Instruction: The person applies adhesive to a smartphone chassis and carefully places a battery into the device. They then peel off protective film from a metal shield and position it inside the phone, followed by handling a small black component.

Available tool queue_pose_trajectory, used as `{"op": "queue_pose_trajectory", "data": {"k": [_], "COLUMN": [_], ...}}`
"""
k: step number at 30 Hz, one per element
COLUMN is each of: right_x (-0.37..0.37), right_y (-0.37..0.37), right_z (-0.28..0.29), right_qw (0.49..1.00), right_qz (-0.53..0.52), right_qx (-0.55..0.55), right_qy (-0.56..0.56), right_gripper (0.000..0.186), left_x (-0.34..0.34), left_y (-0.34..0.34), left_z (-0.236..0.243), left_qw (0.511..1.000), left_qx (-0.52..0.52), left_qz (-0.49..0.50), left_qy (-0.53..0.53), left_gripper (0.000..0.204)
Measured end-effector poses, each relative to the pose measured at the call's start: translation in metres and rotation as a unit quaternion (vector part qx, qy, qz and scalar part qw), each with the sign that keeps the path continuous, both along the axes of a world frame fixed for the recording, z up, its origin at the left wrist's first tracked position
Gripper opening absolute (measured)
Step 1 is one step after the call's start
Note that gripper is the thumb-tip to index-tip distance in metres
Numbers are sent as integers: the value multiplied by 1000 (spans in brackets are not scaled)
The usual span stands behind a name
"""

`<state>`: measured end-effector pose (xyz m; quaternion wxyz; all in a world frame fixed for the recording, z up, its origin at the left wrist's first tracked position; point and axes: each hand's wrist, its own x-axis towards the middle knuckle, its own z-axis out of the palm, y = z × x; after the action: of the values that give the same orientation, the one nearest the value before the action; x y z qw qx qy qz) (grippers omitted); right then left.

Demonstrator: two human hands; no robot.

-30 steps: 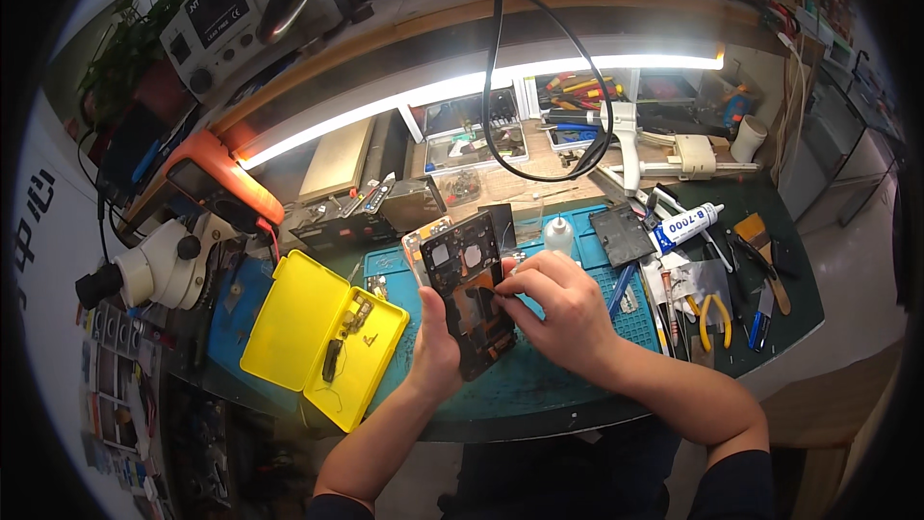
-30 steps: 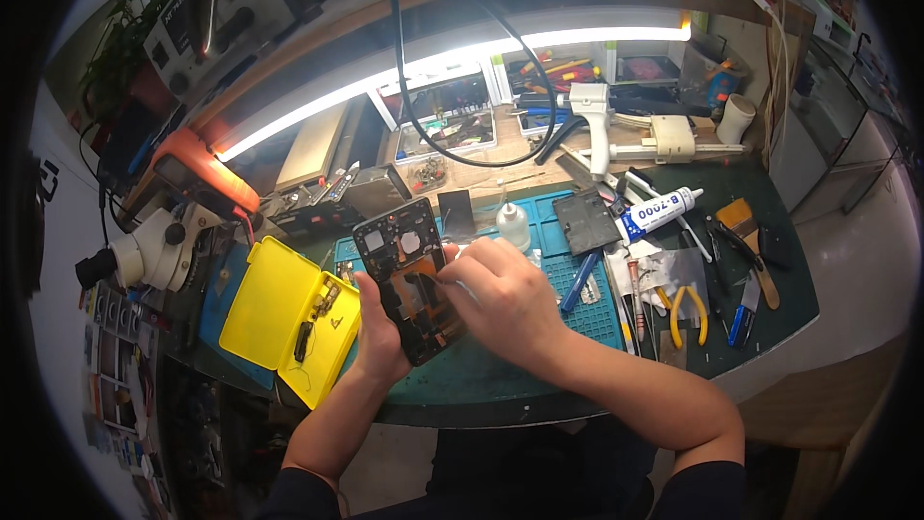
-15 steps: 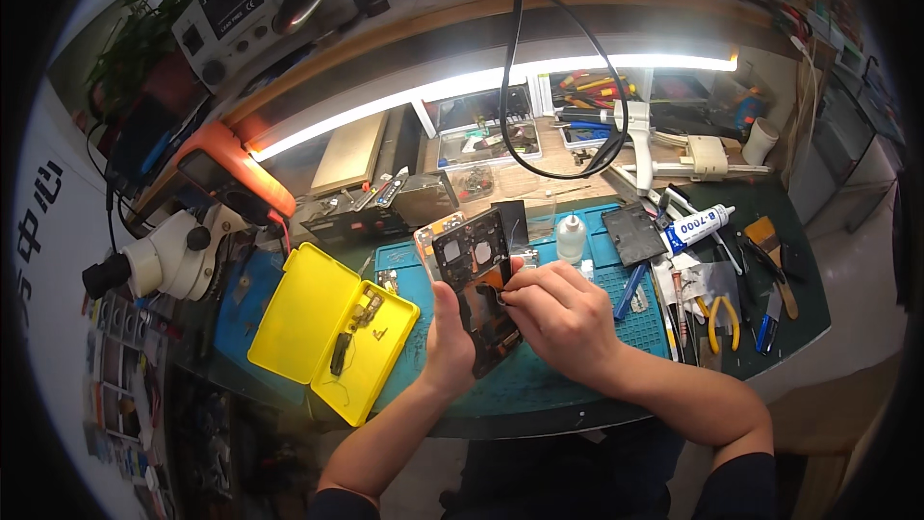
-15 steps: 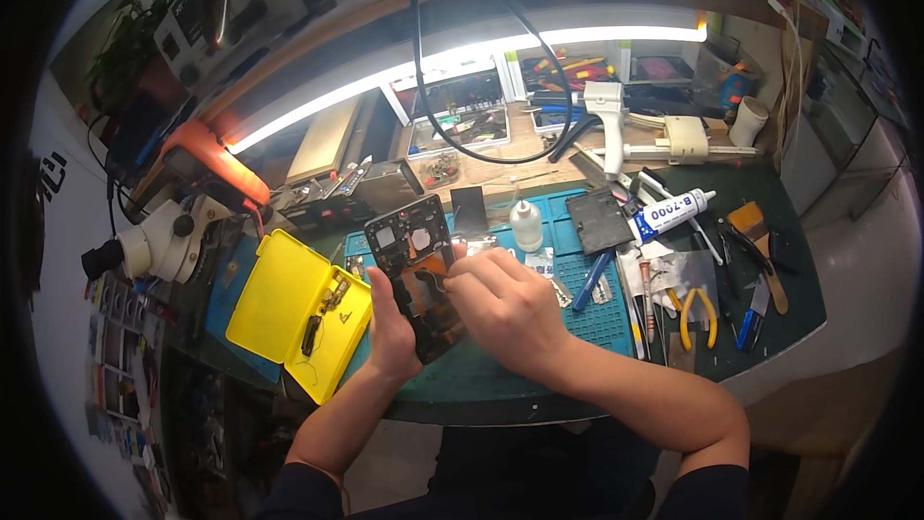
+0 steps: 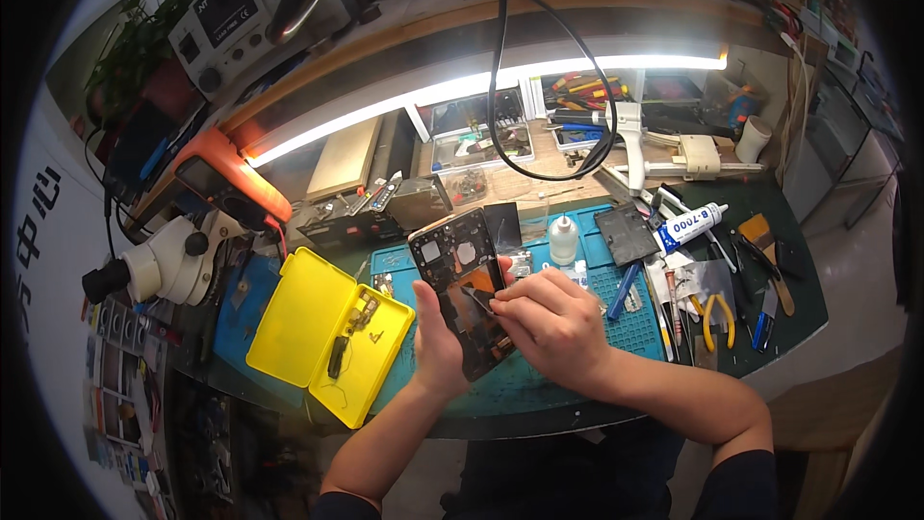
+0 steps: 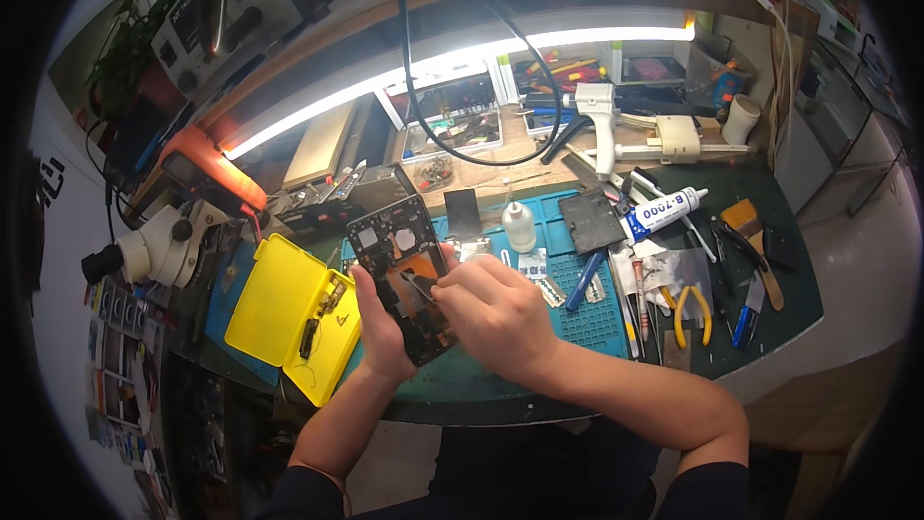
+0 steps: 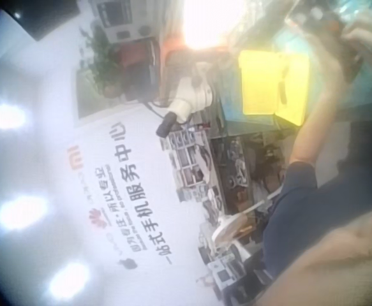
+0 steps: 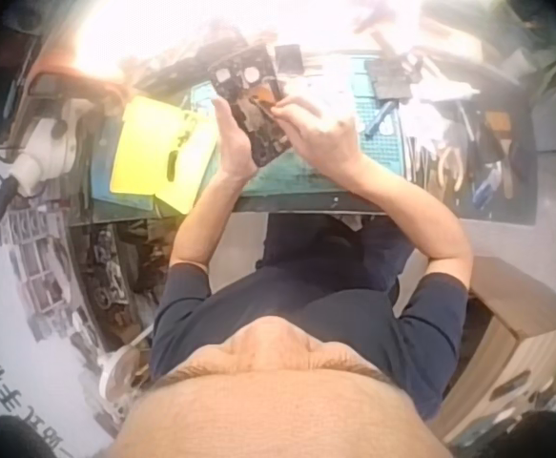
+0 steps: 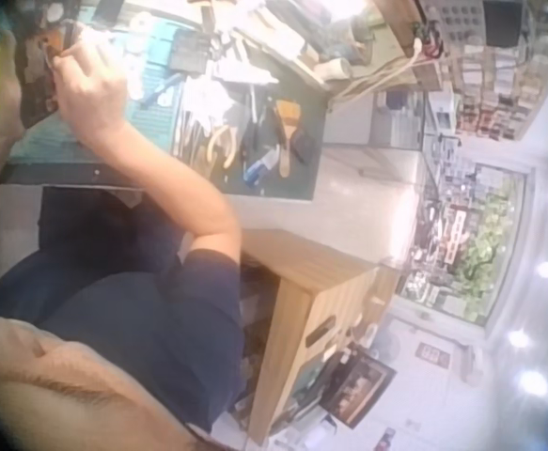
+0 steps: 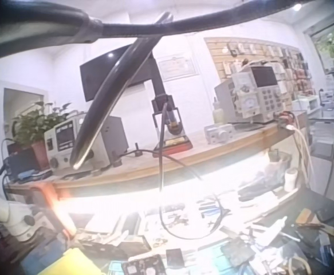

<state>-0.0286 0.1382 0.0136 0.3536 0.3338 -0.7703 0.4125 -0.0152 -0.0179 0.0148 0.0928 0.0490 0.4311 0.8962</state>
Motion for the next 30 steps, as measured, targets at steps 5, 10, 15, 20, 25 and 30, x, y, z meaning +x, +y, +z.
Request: {"op": "queue_pose_trajectory", "data": {"k": [5, 10, 15, 20, 25, 30], "right_x": [1, 9, 12, 13, 13, 14], "right_y": [0, -3, -5, -5, -7, -10], "right_z": [2, -1, 4, 3, 4, 4], "right_qw": [1000, 1000, 1000, 1000, 1000, 1000], "right_qz": [6, 7, 14, 23, 24, 23], "right_qx": [16, 12, 1, -6, -9, -20], "right_qy": [14, -21, -20, -21, -12, -8], "right_gripper": [11, 11, 12, 12, 10, 9], "left_x": [0, 1, -3, -2, -2, 0], "left_y": [-4, -2, -4, 2, 1, 2], "left_z": [1, -5, -12, -6, -7, -9], "left_qw": [1000, 997, 988, 986, 982, 970], "left_qx": [-14, -38, -82, -100, -115, -153], "left_qz": [-18, 12, 23, 52, 74, 87], "left_qy": [16, 67, 126, 125, 130, 166], "left_gripper": [91, 89, 89, 88, 89, 91]}}
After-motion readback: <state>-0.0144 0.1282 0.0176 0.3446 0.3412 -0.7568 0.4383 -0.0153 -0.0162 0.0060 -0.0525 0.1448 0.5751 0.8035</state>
